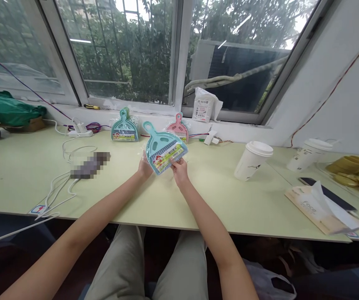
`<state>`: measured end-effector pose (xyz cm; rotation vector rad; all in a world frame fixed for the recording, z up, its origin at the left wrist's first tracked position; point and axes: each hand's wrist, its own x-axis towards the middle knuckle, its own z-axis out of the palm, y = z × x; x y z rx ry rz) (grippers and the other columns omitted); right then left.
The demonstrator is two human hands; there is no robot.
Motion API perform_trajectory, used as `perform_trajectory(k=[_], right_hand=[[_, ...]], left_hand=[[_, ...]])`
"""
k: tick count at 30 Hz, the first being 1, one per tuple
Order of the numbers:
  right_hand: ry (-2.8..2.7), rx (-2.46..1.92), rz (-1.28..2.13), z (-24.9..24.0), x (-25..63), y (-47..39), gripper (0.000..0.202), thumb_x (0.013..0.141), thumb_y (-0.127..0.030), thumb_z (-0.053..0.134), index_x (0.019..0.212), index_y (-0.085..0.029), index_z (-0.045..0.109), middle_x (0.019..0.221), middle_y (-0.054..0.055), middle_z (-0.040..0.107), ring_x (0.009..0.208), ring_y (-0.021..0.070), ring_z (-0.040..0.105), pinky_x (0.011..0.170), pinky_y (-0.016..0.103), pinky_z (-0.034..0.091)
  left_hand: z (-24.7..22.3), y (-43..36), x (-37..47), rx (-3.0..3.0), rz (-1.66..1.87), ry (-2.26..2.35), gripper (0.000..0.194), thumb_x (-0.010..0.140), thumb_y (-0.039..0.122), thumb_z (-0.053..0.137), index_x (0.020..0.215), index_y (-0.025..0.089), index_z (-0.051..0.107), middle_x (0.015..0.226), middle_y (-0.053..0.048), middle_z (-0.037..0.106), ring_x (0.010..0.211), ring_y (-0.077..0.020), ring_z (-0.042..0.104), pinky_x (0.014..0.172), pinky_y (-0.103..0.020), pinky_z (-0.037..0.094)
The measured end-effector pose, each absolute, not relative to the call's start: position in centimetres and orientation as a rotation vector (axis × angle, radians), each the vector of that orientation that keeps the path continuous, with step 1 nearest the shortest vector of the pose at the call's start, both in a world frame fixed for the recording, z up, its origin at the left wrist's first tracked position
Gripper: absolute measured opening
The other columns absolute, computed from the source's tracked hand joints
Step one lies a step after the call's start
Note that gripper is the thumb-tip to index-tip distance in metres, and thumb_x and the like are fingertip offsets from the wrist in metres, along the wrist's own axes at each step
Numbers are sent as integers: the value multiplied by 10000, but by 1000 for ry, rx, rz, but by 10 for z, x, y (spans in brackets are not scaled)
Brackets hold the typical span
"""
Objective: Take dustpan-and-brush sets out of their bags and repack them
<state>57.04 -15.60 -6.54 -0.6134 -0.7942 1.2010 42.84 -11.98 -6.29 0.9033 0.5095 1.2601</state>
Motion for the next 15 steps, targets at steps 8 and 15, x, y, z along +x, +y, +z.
perform_trajectory(k=[8, 15], right_hand=[[-652, -656, 1011, -79, 589, -144, 352, 649, -202, 719, 980, -192, 600, 1068, 53, 690, 1037, 178, 653, 978, 355, 517], [-641, -671, 1031, -80, 576, -144, 349, 644, -151, 727, 968, -189, 603, 1033, 42, 702, 1007, 177, 667, 934, 336, 545]], left_hand=[[-68, -139, 450, 1167, 1201, 620, 400, 772, 504, 616, 1045, 212, 598, 1143, -70, 651, 1140, -255, 556, 952, -383, 430], [-65, -137, 445, 1166, 1237, 730, 503, 644, 253, 756, 1079, 187, 514, 1088, -67, 644, 984, -235, 617, 896, -423, 493]])
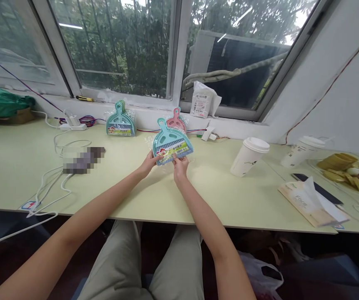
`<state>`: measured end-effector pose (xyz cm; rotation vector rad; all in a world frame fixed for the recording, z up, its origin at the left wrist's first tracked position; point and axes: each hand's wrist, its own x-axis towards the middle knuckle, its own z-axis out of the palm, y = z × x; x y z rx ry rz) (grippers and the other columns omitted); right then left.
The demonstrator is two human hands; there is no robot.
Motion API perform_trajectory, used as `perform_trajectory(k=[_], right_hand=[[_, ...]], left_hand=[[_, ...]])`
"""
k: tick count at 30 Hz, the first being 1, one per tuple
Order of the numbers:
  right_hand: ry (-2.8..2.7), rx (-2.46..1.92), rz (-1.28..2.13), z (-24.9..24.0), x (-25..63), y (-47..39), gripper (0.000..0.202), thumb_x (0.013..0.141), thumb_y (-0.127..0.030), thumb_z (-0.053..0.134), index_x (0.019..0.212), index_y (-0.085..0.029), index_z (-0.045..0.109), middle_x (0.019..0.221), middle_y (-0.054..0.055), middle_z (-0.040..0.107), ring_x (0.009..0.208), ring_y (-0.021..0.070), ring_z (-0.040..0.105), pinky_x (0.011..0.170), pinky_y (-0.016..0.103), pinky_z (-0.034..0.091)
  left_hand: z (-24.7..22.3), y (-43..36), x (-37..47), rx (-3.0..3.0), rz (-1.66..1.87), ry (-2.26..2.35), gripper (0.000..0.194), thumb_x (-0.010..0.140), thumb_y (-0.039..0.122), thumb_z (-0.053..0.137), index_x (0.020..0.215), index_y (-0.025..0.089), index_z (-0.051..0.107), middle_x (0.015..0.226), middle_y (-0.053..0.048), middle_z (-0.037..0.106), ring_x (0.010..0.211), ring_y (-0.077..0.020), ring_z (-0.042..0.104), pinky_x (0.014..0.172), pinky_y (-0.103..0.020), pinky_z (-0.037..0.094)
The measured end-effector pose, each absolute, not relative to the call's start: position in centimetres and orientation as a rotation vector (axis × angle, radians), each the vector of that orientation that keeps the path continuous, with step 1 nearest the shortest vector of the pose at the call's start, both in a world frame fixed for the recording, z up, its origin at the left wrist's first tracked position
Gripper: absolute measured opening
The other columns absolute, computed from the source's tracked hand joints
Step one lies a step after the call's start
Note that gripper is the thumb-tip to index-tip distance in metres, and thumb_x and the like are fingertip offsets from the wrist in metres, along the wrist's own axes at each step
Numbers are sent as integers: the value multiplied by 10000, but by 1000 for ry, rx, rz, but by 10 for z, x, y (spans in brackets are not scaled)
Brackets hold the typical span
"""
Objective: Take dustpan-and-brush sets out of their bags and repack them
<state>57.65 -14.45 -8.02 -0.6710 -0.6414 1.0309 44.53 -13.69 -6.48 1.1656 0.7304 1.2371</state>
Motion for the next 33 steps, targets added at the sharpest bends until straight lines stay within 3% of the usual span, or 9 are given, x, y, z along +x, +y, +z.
perform_trajectory(k=[5, 9, 12, 15, 17, 20, 24, 30, 33], right_hand=[[-771, -813, 1218, -72, 600, -139, 206, 692, -184, 733, 876, -152, 647, 904, 64, 725, 883, 178, 699, 898, 334, 564], [-1092, -1083, 1125, -66, 634, -138, 163, 710, -267, 740, 783, -133, 684, 767, 92, 713, 818, 238, 699, 884, 464, 557], [-1390, -1129, 623, -62, 644, -143, 343, 630, -161, 768, 959, -235, 706, 1118, 55, 684, 1131, 269, 590, 1032, 518, 438], [-1659, -1073, 319, -61, 640, -147, 637, 555, -60, 783, 1119, -332, 664, 1409, -19, 498, 1377, 252, 338, 1164, 482, 246], [-1690, -1067, 262, -63, 636, -146, 505, 621, -83, 758, 1055, -333, 692, 1380, -30, 526, 1380, 239, 326, 1171, 473, 206], [-1592, -1076, 301, -68, 636, -142, 147, 760, -189, 684, 824, -313, 730, 1161, -15, 666, 1248, 236, 462, 1135, 476, 244], [-1489, -1087, 334, -72, 640, -139, 51, 765, -265, 700, 738, -296, 732, 947, 4, 714, 1057, 229, 560, 1094, 442, 288], [-1423, -1077, 254, -78, 641, -136, 89, 787, -311, 661, 763, -258, 728, 991, 32, 681, 1037, 208, 558, 1034, 394, 371], [-1346, -1121, 286, -84, 641, -132, 139, 766, -315, 666, 867, -233, 715, 1160, 61, 604, 1076, 203, 554, 984, 376, 431]], left_hand=[[-64, -129, 437, 1135, 1169, 713, 464, 671, 202, 700, 1096, 176, 517, 1088, -86, 656, 827, -214, 650, 754, -434, 569], [-65, -110, 415, 986, 1196, 759, 415, 667, 104, 602, 1080, 119, 573, 1040, -116, 677, 835, -226, 665, 740, -399, 587], [-67, -98, 395, 896, 1236, 762, 443, 665, 74, 571, 1106, 112, 601, 1047, -115, 685, 912, -226, 659, 760, -351, 595], [-69, -94, 384, 894, 1205, 734, 435, 678, 73, 582, 1110, 108, 620, 1035, -113, 694, 889, -215, 664, 743, -313, 600], [-70, -94, 384, 910, 1145, 715, 399, 684, 66, 587, 1080, 99, 634, 1006, -120, 703, 831, -210, 673, 715, -301, 600], [-74, -95, 388, 954, 1005, 712, 315, 692, 70, 606, 1003, 85, 657, 933, -128, 714, 713, -195, 675, 651, -283, 592], [-79, -92, 389, 1024, 877, 709, 281, 700, 86, 636, 980, 102, 662, 842, -107, 717, 622, -188, 666, 615, -291, 580], [-80, -96, 389, 1181, 762, 647, 272, 771, 163, 662, 1033, 105, 616, 810, -102, 689, 564, -166, 658, 595, -292, 557], [-76, -102, 390, 1315, 709, 648, 372, 763, 219, 699, 1096, 139, 554, 845, -78, 688, 552, -133, 644, 497, -225, 508]])
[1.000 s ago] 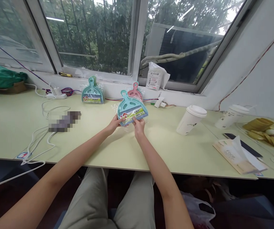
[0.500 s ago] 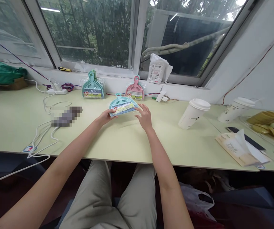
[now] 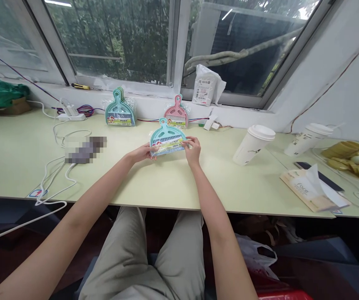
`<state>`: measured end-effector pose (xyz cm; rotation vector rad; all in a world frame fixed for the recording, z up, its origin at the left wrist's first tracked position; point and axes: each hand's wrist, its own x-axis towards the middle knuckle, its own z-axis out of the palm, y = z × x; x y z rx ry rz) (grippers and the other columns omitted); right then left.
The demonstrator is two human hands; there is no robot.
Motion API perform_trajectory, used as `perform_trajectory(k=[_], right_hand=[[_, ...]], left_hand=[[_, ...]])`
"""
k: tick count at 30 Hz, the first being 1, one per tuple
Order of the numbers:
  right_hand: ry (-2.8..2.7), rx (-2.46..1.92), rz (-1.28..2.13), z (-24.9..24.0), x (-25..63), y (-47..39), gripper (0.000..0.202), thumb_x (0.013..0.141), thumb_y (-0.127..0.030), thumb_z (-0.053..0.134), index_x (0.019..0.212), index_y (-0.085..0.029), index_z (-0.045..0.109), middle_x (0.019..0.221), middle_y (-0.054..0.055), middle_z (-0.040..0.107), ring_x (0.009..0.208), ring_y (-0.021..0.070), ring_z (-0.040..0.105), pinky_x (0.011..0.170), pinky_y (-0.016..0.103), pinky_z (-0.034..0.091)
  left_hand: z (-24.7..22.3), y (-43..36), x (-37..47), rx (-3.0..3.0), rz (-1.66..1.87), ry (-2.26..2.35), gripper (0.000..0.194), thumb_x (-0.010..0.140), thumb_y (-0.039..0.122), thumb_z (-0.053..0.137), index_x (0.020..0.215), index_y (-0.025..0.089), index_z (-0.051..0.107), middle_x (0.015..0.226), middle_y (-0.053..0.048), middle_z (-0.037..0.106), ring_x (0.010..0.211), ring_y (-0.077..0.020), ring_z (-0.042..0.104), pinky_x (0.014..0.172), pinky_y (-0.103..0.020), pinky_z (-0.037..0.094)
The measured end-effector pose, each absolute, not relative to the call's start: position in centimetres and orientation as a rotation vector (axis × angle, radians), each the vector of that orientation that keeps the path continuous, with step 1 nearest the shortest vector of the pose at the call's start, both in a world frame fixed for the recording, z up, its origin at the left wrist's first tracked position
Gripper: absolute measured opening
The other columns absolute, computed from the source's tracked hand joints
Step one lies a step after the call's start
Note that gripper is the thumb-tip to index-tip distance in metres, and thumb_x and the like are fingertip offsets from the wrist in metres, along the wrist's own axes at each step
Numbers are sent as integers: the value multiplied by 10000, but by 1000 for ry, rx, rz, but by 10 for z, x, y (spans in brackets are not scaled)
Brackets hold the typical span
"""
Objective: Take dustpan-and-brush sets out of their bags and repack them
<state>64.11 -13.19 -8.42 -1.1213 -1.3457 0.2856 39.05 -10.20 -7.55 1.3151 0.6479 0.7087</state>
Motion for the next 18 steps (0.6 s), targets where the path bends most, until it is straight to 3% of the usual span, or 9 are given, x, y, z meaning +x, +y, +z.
perform_trajectory(k=[2, 4, 7, 9, 12, 15, 18], right_hand=[[-1280, -1149, 451, -88, 642, -128, 343, 724, -313, 700, 1056, -234, 667, 1255, 79, 551, 1074, 201, 566, 928, 372, 477], [-1220, -1157, 742, -92, 644, -123, 525, 668, -319, 742, 1165, -218, 606, 1206, 89, 592, 1012, 204, 600, 872, 377, 510], [-1112, -1119, 1068, -97, 649, -117, 528, 568, -313, 792, 1050, -166, 637, 966, 60, 683, 856, 194, 639, 793, 357, 534], [-1016, -1098, 1058, -100, 652, -114, 500, 521, -284, 803, 976, -163, 635, 884, 34, 691, 786, 175, 641, 754, 338, 535], [-940, -1079, 920, -105, 653, -107, 512, 504, -263, 800, 963, -175, 592, 870, 23, 692, 768, 166, 642, 750, 338, 534], [-1002, -1100, 764, -109, 651, -95, 500, 531, -299, 790, 953, -172, 553, 908, 53, 693, 807, 182, 650, 786, 355, 533], [-1087, -1155, 598, -108, 649, -75, 439, 611, -329, 741, 966, -174, 532, 961, 90, 689, 827, 203, 660, 799, 370, 529]], left_hand=[[-73, -105, 390, 1380, 678, 673, 470, 755, 261, 713, 1163, 170, 497, 897, -65, 692, 558, -117, 640, 473, -200, 484], [-70, -108, 388, 1421, 655, 717, 572, 749, 317, 721, 1234, 201, 442, 978, -69, 690, 567, -113, 643, 479, -200, 481], [-65, -113, 391, 1435, 672, 768, 637, 792, 512, 636, 1313, 238, 393, 1082, -99, 673, 623, -145, 669, 503, -225, 492], [-64, -116, 396, 1447, 727, 792, 671, 816, 631, 521, 1360, 273, 357, 1136, -105, 660, 706, -181, 691, 548, -252, 512], [-67, -114, 409, 1562, 887, 942, 738, 780, 574, 609, 1388, 297, 298, 1168, -90, 650, 752, -182, 693, 597, -255, 509], [-77, -98, 422, 1725, 1042, 1234, 543, 791, 425, 646, 1256, 255, 422, 1101, -57, 670, 665, -144, 670, 595, -243, 476], [-84, -71, 432, 1841, 1095, 1465, 289, 853, 401, 566, 1088, 243, 510, 1021, -26, 689, 686, -154, 664, 638, -261, 461]])
